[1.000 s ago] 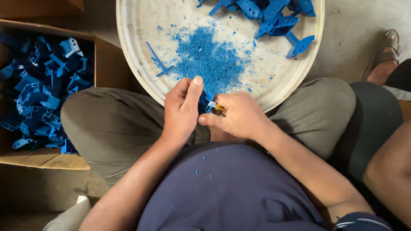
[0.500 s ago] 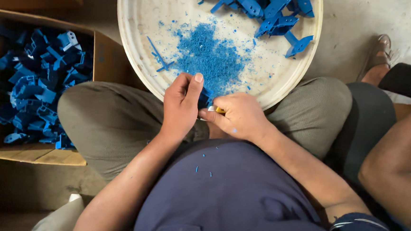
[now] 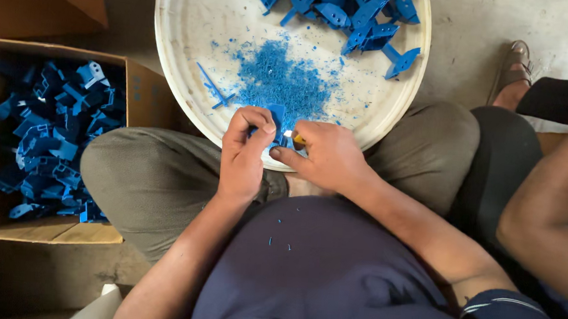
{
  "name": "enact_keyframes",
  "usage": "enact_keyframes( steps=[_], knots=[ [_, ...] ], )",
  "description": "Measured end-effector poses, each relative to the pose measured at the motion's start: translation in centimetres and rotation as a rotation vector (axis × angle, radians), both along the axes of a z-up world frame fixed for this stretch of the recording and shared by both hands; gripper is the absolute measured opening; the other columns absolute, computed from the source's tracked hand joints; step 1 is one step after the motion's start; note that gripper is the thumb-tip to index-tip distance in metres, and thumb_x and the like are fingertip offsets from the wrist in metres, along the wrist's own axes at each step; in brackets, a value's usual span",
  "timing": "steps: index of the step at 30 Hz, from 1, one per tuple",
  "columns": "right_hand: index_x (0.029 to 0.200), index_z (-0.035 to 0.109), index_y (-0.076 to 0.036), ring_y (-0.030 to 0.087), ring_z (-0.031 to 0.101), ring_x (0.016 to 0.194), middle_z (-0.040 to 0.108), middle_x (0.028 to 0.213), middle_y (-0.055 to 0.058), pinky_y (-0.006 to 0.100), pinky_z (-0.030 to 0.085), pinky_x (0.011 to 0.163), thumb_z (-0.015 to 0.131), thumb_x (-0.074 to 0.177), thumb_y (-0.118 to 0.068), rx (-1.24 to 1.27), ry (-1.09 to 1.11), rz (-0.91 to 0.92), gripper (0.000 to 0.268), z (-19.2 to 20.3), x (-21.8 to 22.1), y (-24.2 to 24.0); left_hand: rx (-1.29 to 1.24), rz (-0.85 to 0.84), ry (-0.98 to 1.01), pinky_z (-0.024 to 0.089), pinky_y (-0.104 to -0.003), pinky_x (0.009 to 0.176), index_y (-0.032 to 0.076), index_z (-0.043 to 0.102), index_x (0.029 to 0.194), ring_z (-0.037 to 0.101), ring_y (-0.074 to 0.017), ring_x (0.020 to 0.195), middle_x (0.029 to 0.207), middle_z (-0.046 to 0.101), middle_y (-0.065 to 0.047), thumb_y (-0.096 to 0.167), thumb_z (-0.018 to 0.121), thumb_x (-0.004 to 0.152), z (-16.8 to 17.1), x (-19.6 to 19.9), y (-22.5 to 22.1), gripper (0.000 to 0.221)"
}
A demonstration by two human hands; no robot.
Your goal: The person trims excess material from blue plastic components using a handheld yellow utility knife while sitting on the floor.
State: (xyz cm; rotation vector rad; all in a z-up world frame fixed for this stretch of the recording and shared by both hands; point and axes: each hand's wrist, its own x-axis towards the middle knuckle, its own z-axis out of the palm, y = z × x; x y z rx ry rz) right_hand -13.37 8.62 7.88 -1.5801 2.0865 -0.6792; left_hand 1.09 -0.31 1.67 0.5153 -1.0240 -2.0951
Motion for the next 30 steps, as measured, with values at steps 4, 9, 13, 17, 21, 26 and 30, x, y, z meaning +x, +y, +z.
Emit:
enact_keyframes(
  steps=[4,9,13,17,21,26,30],
  knots=[
    [0.074,0.060,-0.006,0.037,0.065,0.066,0.063,0.067,0.013,0.048,0.048,0.058,0.078,0.086,-0.047,0.043,0.024,-0.014,0.047,0.0,0.2,-0.1,-0.074,-0.012,-0.039,0.044,-0.027,0.082,0.005,0.053,0.100,0.049,-0.0114,0.089,0.105,0.054,-0.005,-0.002,0.060,0.103,0.6,0.1,-0.1,0.010],
    [0.071,0.057,-0.006,0.038,0.062,0.065,0.060,0.066,0.014,0.049,0.046,0.057,0.076,0.091,-0.039,-0.018,0.086,0.008,0.044,-0.5,0.2,0.2,-0.253,0.017,-0.120,0.047,-0.027,0.082,0.004,0.052,0.100,0.052,-0.0110,0.090,0.105,0.053,-0.005,0.000,0.059,0.104,1.5,0.0,-0.1,0.009],
    [0.067,0.057,-0.008,0.038,0.062,0.063,0.060,0.065,0.014,0.049,0.045,0.056,0.076,0.089,-0.036,-0.045,0.156,0.000,0.041,-1.0,0.4,0.4,-0.323,0.036,-0.195,0.045,-0.025,0.081,0.005,0.050,0.100,0.050,-0.0086,0.088,0.102,0.053,-0.003,0.004,0.061,0.107,2.0,0.0,0.0,0.013],
    [0.068,0.055,-0.005,0.037,0.061,0.064,0.058,0.066,0.014,0.048,0.045,0.058,0.081,0.088,-0.037,-0.086,0.103,0.065,0.046,-0.8,0.4,0.7,-0.083,0.041,-0.205,0.043,-0.024,0.072,0.004,0.056,0.095,0.048,-0.0057,0.081,0.091,0.057,0.001,0.012,0.066,0.105,1.8,-0.4,0.0,0.016],
    [0.087,0.065,-0.005,0.027,0.057,0.058,0.056,0.068,0.010,0.039,0.046,0.055,0.084,0.083,-0.038,-0.053,-0.120,-0.011,0.038,0.1,0.4,0.8,0.002,0.041,-0.313,0.039,-0.023,0.063,0.004,0.062,0.087,0.046,-0.0029,0.072,0.079,0.058,0.005,0.023,0.067,0.104,1.0,-0.4,-0.6,0.025],
    [0.094,0.067,-0.004,0.024,0.053,0.058,0.054,0.067,0.008,0.038,0.045,0.055,0.092,0.068,-0.046,0.009,-0.094,-0.042,0.055,1.3,0.6,0.8,0.041,0.051,-0.294,0.039,-0.023,0.062,0.005,0.066,0.085,0.046,-0.0024,0.069,0.075,0.058,0.005,0.034,0.064,0.105,0.2,-0.7,-0.4,0.036],
    [0.100,0.068,-0.006,0.023,0.059,0.067,0.059,0.077,0.008,0.037,0.048,0.061,0.092,0.067,-0.048,-0.074,0.005,0.013,0.059,2.1,0.8,0.5,0.091,0.047,-0.309,0.036,-0.023,0.058,0.005,0.067,0.084,0.042,-0.0027,0.066,0.071,0.055,0.006,0.038,0.063,0.104,-0.1,-0.6,-0.4,0.039]
  ],
)
